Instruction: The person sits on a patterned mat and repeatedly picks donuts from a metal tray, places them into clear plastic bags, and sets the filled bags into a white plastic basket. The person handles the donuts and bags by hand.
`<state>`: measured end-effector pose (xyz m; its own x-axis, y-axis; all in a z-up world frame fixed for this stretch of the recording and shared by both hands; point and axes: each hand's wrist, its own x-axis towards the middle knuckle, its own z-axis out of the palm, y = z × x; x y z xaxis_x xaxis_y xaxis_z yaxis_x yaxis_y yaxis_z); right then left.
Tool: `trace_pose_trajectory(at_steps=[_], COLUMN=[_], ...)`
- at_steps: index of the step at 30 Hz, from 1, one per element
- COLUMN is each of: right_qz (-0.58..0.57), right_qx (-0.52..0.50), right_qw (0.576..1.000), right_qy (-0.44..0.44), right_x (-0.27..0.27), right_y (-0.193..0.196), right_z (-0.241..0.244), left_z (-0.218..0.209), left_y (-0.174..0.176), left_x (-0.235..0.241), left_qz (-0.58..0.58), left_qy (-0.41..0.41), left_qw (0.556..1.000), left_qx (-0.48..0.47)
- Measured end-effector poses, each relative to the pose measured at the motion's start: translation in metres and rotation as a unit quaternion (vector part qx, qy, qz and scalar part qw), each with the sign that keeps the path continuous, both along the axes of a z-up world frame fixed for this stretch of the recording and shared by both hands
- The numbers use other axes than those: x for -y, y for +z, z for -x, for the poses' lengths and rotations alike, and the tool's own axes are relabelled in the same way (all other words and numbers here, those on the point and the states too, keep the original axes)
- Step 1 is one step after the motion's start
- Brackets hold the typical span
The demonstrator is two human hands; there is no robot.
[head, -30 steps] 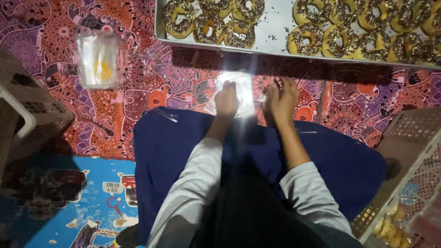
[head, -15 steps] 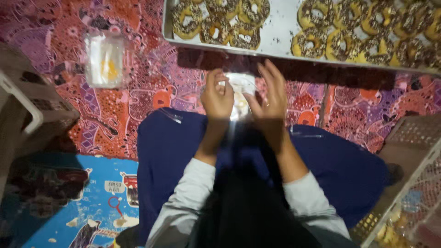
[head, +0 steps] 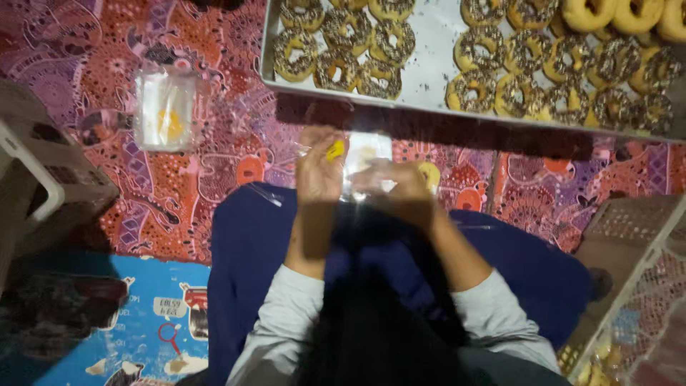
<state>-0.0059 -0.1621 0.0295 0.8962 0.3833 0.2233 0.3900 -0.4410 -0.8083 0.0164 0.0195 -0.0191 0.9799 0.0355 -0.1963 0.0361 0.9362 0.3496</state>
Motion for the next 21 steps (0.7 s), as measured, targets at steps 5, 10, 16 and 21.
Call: trace_pose_trajectory(at_steps=[5,10,16,21], right_qz=[0.133,0.199,0.062,-0.182], right_qx=[0.013,0.044,-0.148,-0.238], right_qw=[0.967,0.977,0.963,0.948], right_qy=[-0.215,-0.058,-0.216,-0.110], right_x=[0.055,0.069,0.045,0.021], right_y=[-0.002,-0.025,0.040,0.052], right_z=[-0.115,-0.199,-0.144,-0.018], left_z=[-0.017,-0.027,-0.030,-0.026], left_y=[-0.032,-0.030,-0.041,-0.042], left_x=[-0.034,-0.036,-0.038,-0.019], left_qz=[0.117,0.170,0.266,0.247], left_qy=[0.031,-0.003,-0.018,0.073], left_qw=[0.992,0.985,0.962,0.966], left_qx=[-0.043,-0.030,-0.059,0.029])
